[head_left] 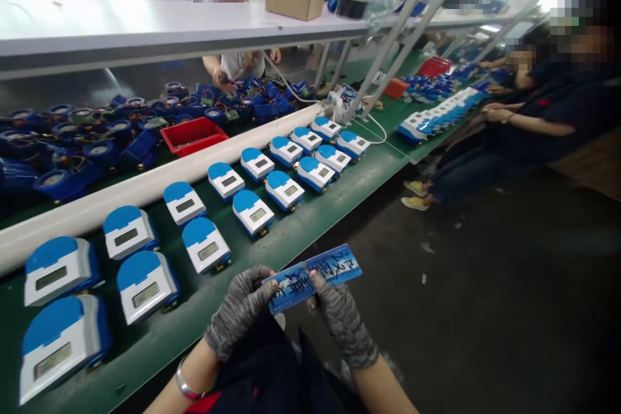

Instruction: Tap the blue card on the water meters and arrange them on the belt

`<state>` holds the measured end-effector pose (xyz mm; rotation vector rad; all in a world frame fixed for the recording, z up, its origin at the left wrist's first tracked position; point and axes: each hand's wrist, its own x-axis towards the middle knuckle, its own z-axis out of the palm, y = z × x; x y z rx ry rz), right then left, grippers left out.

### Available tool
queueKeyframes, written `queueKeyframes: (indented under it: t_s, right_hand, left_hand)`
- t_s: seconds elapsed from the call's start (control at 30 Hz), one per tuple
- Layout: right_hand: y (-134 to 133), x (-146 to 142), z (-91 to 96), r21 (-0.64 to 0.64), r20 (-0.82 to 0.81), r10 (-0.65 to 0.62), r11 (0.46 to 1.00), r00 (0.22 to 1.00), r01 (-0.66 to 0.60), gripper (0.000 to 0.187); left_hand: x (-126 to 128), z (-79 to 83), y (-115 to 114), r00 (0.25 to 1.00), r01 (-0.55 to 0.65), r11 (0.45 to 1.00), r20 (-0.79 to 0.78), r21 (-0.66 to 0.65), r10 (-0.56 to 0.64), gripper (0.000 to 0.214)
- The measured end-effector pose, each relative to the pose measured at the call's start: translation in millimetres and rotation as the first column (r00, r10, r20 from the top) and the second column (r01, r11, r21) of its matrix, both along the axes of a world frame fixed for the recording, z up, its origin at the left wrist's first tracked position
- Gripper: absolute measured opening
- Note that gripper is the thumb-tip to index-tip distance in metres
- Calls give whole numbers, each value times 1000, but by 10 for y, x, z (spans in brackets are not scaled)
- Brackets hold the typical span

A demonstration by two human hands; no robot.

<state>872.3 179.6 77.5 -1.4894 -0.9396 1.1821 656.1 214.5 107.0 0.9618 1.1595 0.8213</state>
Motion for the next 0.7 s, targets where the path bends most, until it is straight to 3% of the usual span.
queueKeyframes:
  t_s: [0.07, 0.17, 0.27, 0.4, 0.53, 0.63, 0.7]
  right_hand:
    - [172, 286, 6, -55, 5, 76, 996, 997, -75, 22]
    - [536, 552, 9, -139, -21, 166, 976, 986, -167, 34]
    - [995, 821, -18, -152, -31, 179, 972, 983, -181, 36]
    - [1731, 1479, -106, -73, 88, 180, 982, 980, -174, 29]
    - [2474, 2317, -106, 50, 217, 81, 994, 973, -94, 23]
    - [3027, 2728, 12, 134, 156, 31, 990, 987, -53, 25]
    - [3463, 2817, 91, 187, 108, 75, 978, 991, -95, 23]
  left_hand:
    - [258, -51, 84, 998, -25, 999, -61, 25, 27, 38]
    - [549, -121, 259, 975, -134, 989, -169, 69, 144, 38]
    - [804, -152, 547, 951, -228, 968, -188, 100, 244, 35]
    - [1174, -191, 1138, 955, -266, 962, -116, 67, 272, 34]
    - [1562, -265, 1768, 950, -307, 952, -58, 14, 307, 35]
    - [1818, -295, 2134, 952, -304, 952, -19, 21, 305, 33]
    - [1957, -297, 2340, 949, -315, 949, -8, 11, 315, 34]
